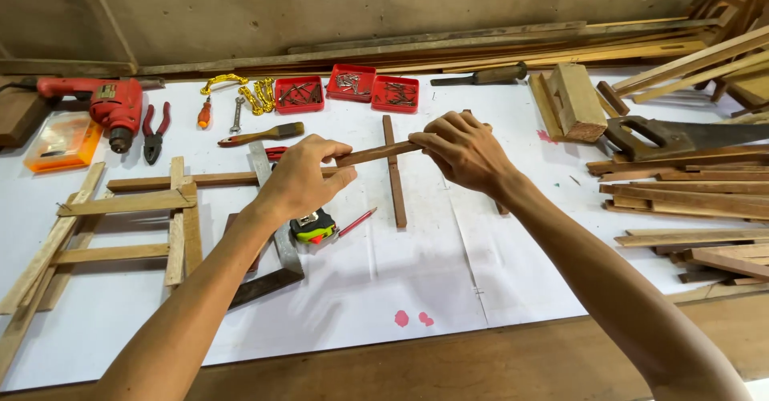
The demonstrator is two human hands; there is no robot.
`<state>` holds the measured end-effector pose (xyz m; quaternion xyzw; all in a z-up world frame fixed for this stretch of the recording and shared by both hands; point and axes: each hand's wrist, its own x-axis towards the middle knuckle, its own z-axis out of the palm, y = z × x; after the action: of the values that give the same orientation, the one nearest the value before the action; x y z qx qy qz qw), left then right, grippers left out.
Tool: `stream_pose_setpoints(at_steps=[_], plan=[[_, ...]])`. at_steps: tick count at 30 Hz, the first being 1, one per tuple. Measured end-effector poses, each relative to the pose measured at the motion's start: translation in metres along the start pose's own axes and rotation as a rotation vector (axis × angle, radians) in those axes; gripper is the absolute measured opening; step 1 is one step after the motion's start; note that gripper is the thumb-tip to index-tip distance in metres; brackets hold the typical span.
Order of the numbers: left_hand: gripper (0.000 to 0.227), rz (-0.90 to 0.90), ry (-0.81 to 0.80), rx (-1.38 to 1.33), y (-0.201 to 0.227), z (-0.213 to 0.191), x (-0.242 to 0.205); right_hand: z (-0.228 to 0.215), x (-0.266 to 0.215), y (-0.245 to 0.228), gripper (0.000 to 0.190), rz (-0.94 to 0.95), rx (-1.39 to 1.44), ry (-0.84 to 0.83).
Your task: The person assembles small wooden frame structures at a workbench, positioning thin wood strips into ladder-like frames and hammering nails to join the joints. They use a try square to check alignment, pick nails from red bins, and sort through a pile of wood strips to select pieces.
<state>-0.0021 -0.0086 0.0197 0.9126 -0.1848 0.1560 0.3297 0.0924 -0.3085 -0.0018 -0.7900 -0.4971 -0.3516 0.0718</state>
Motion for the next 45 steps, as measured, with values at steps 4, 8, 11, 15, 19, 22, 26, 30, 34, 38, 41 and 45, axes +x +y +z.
stream_pose_setpoints(at_steps=[4,8,11,15,19,22,26,30,34,38,41,45], plan=[[0.036,0.017,0.063,0.253,0.021,0.010,0.010,0.006,0.004,0.000,0.031,-0.039,-0.009,0.025],[0.035,0.173,0.152,0.401,0.039,0.031,0.028,0.006,0.010,0.002,0.033,-0.099,-0.029,0.031],[0.027,0.194,0.154,0.380,0.037,0.053,0.049,-0.003,0.011,0.009,0.035,-0.112,-0.026,0.055],[0.025,0.281,0.203,0.301,0.034,0.073,0.077,-0.042,0.006,0.029,0.049,-0.041,0.013,0.140],[0.027,0.317,0.195,0.287,0.037,0.079,0.098,-0.052,-0.022,0.068,0.065,0.123,0.053,0.155],[0.027,0.280,0.152,0.253,0.038,0.086,0.108,-0.041,-0.051,0.093,0.044,0.181,0.139,0.104],[0.026,0.260,0.087,0.272,0.027,0.109,0.118,-0.015,-0.077,0.111,0.027,0.232,0.216,0.048],[0.026,0.215,0.025,0.274,0.015,0.132,0.130,0.010,-0.091,0.128,0.025,0.261,0.227,0.024],[0.025,0.225,0.008,0.278,-0.006,0.161,0.140,0.039,-0.108,0.144,0.025,0.287,0.258,0.008],[0.026,0.113,-0.097,0.248,-0.010,0.175,0.154,0.066,-0.123,0.157,0.026,0.349,0.313,-0.030],[0.027,0.027,-0.188,0.249,-0.010,0.182,0.159,0.073,-0.134,0.160,0.042,0.393,0.393,-0.099],[0.027,-0.071,-0.249,0.195,-0.022,0.198,0.153,0.072,-0.146,0.157,0.091,0.432,0.530,-0.260]])
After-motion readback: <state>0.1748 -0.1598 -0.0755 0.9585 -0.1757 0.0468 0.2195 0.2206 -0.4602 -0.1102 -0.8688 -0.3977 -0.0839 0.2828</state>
